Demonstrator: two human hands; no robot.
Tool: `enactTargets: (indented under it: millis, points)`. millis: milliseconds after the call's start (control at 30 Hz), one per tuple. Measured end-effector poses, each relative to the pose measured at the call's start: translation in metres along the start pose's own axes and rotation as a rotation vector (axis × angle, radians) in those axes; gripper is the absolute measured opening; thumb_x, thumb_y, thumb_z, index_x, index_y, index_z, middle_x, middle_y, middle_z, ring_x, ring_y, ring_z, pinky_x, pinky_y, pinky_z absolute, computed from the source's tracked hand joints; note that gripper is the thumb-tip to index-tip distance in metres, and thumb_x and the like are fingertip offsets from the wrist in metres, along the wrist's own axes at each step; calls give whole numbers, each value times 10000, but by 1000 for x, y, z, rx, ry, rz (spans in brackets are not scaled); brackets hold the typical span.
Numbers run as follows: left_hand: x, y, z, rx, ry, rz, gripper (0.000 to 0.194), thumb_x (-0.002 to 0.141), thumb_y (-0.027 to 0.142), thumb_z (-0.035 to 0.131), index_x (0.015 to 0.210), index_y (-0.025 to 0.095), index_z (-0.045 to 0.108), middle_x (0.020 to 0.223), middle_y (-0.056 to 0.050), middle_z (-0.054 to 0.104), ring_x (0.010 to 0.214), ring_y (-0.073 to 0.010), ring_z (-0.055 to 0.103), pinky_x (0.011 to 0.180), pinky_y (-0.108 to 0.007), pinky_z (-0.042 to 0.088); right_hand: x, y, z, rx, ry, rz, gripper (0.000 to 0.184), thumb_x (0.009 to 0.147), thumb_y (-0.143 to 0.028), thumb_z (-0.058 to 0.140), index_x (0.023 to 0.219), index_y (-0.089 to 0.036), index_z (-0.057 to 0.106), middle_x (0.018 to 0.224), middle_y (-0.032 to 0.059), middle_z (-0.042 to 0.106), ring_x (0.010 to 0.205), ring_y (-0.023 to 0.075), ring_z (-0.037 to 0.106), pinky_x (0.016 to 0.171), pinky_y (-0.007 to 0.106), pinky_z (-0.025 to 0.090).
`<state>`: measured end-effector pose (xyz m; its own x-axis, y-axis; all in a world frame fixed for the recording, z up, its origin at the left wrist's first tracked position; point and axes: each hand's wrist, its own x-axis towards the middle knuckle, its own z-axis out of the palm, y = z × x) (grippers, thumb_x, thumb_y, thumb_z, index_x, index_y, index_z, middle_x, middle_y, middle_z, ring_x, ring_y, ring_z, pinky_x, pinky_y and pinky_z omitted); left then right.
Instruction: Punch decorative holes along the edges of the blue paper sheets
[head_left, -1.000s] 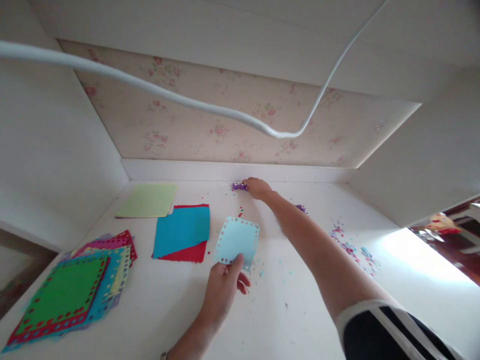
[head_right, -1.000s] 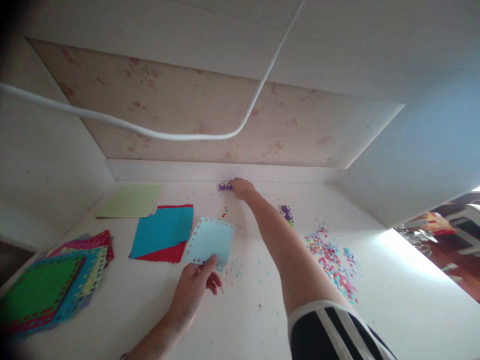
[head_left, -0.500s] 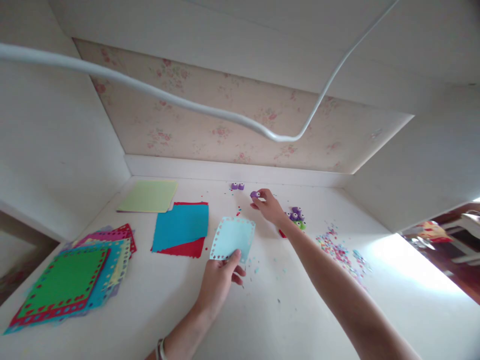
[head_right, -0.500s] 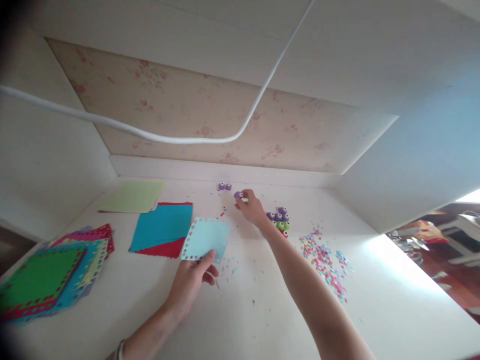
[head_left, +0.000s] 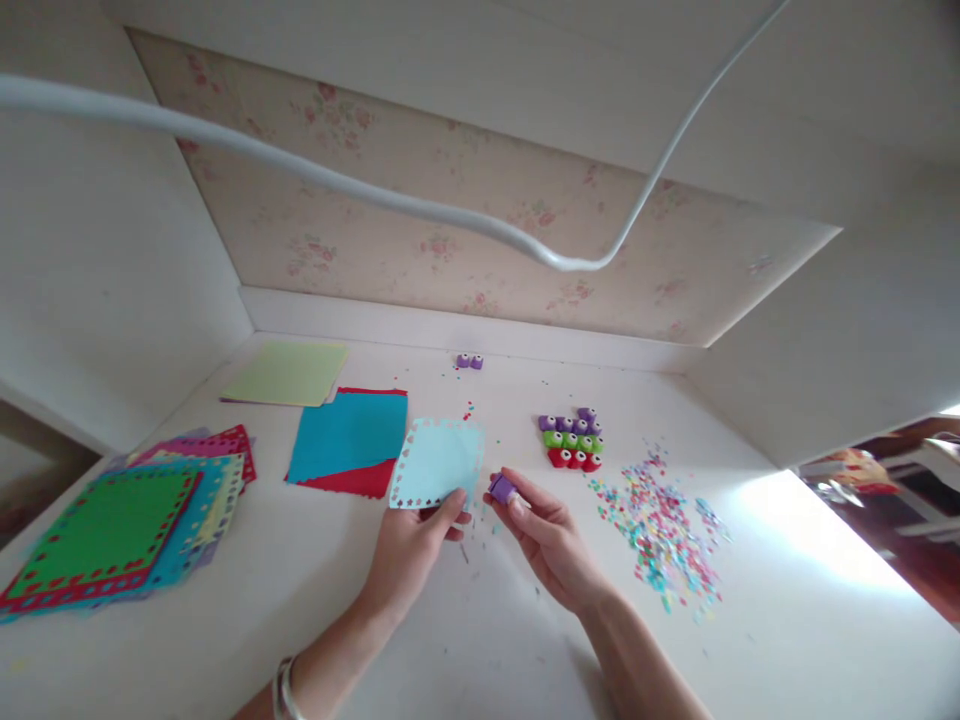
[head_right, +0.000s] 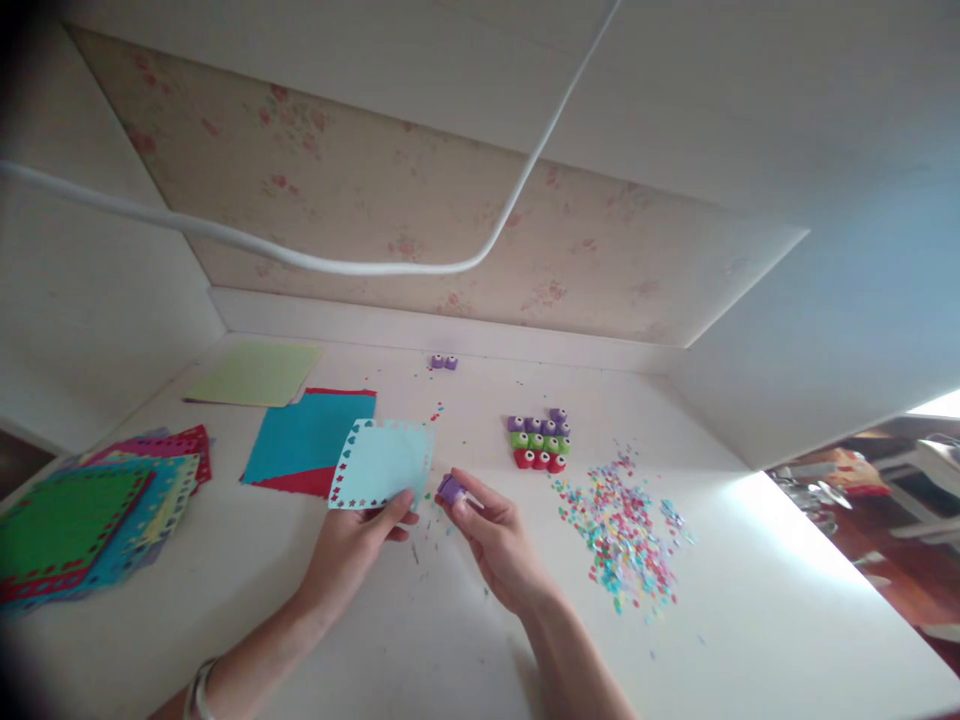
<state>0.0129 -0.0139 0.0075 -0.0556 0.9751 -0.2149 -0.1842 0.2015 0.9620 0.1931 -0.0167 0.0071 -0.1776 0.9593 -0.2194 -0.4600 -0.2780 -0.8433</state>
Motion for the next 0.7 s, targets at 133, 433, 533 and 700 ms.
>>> enactTargets:
  millis: [133, 433, 533, 700]
  points:
    - [-3, -3, 1, 23, -47, 1, 414, 787, 454, 731, 1046, 134, 685, 905, -89, 768, 739, -208, 734, 584, -263, 596, 0, 2, 0, -96, -29, -40, 420, 755, -338, 826, 1155, -270, 718, 1196, 47, 703, 1085, 213, 633, 1080, 443, 392]
    - [-7, -5, 2, 105, -82, 9, 368, 800, 465, 715, 976, 142, 726, 815, -71, 766, 713, -200, 719, 588, -261, 597, 0, 1, -5, -198, -17, -77, 397, 724, -318, 852, 1091, -255, 715, 997, 33, 717, 884, 144, 622, 794, 280, 489]
    - [-8, -4, 2, 129, -72, 20, 355, 796, 469, 714, 925, 139, 733, 761, -65, 757, 691, -198, 714, 593, -263, 598, 0, 0, -4, -226, -17, -84, 398, 720, -313, 854, 1088, -249, 717, 970, 35, 716, 857, 144, 618, 760, 276, 495]
    - [-9, -4, 2, 189, -66, 45, 329, 790, 472, 713, 821, 145, 736, 662, -48, 736, 606, -179, 696, 574, -246, 580, -1, -1, -5, -241, -51, -77, 401, 727, -296, 848, 1101, -245, 716, 950, 33, 718, 853, 141, 618, 771, 275, 499]
